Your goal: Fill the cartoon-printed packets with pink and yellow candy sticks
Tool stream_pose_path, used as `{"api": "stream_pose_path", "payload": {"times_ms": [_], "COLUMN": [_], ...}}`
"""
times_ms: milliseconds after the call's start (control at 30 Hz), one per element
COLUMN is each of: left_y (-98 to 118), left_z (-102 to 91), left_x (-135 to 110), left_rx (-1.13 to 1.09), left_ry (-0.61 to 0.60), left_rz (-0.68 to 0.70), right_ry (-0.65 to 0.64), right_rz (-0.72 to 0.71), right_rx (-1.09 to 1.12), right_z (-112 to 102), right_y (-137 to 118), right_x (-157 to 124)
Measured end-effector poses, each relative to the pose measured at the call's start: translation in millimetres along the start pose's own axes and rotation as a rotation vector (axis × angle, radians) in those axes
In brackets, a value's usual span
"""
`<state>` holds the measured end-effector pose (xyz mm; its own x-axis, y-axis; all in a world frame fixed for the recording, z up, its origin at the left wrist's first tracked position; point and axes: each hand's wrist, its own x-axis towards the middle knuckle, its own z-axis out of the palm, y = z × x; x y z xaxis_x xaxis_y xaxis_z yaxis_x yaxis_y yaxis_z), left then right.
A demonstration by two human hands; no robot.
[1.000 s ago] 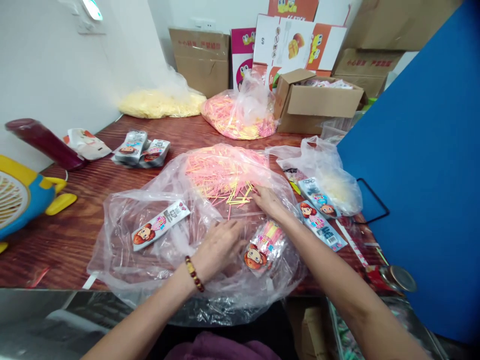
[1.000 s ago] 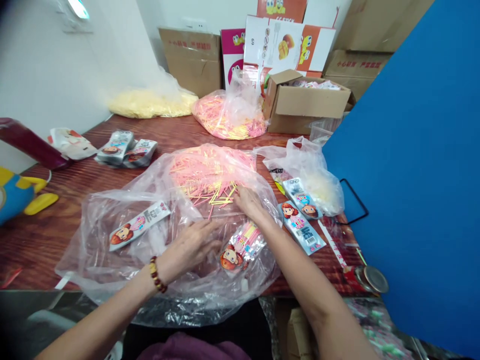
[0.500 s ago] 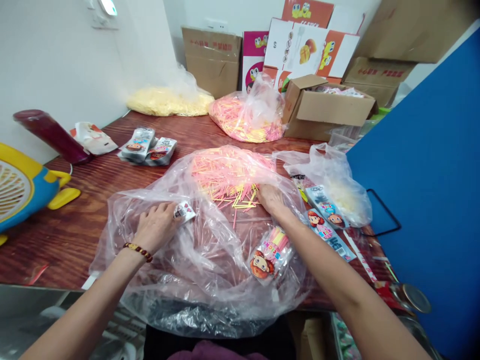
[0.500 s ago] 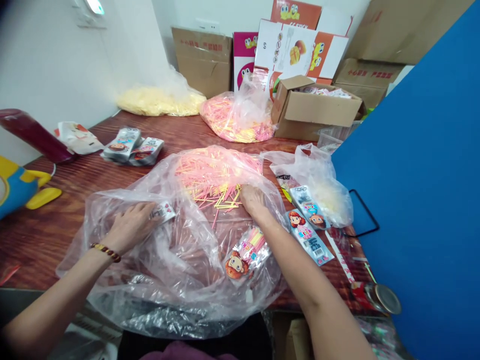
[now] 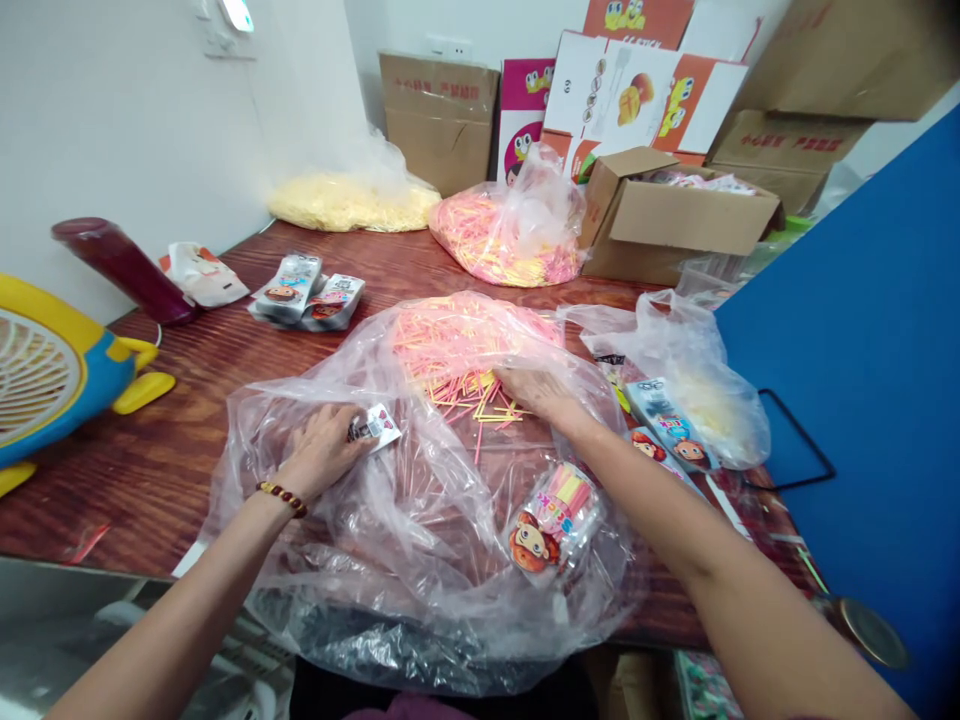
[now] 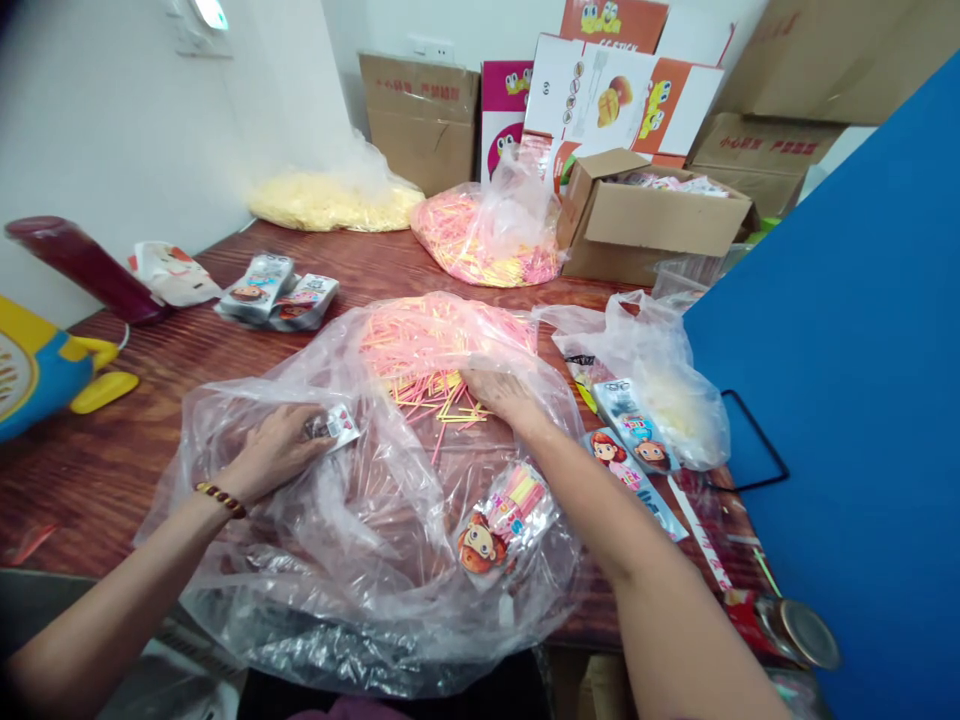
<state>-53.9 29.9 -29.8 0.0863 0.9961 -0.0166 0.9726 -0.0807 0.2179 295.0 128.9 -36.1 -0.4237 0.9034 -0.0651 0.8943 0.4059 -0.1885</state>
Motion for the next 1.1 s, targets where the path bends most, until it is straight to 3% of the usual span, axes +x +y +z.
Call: {"api": "stream_pose_path", "payload": {"times_ms": [133,433,700,900,1100], "left_y": [-1,-5,-7,-2,0], "left_z": [3.2,3.1,2.1,-3.8,-0.1], "left_x": [0,11,9,5,6], "left_rx": [0.005,-0.081,-0.045,0.065,0.105], "left_ry": [0.07,0.135,0.213,0.216,0.213], "left_rz": [0.041,0.077,0.203,0.22,0.206], "right_ry": [-0.01,0.042,0.018,0.076,0.186], "right_rz": [-0.069,-0.055,-0.134,-0.009,0.075], "right_rx": [-0.119,-0.142,-0.104,0.249,0.448], "right_z": [-1,0,-1,8,15], "right_y": [-3,-9,-23,-27,-39], "right_x": [2,-5,-23,-34,-40]}}
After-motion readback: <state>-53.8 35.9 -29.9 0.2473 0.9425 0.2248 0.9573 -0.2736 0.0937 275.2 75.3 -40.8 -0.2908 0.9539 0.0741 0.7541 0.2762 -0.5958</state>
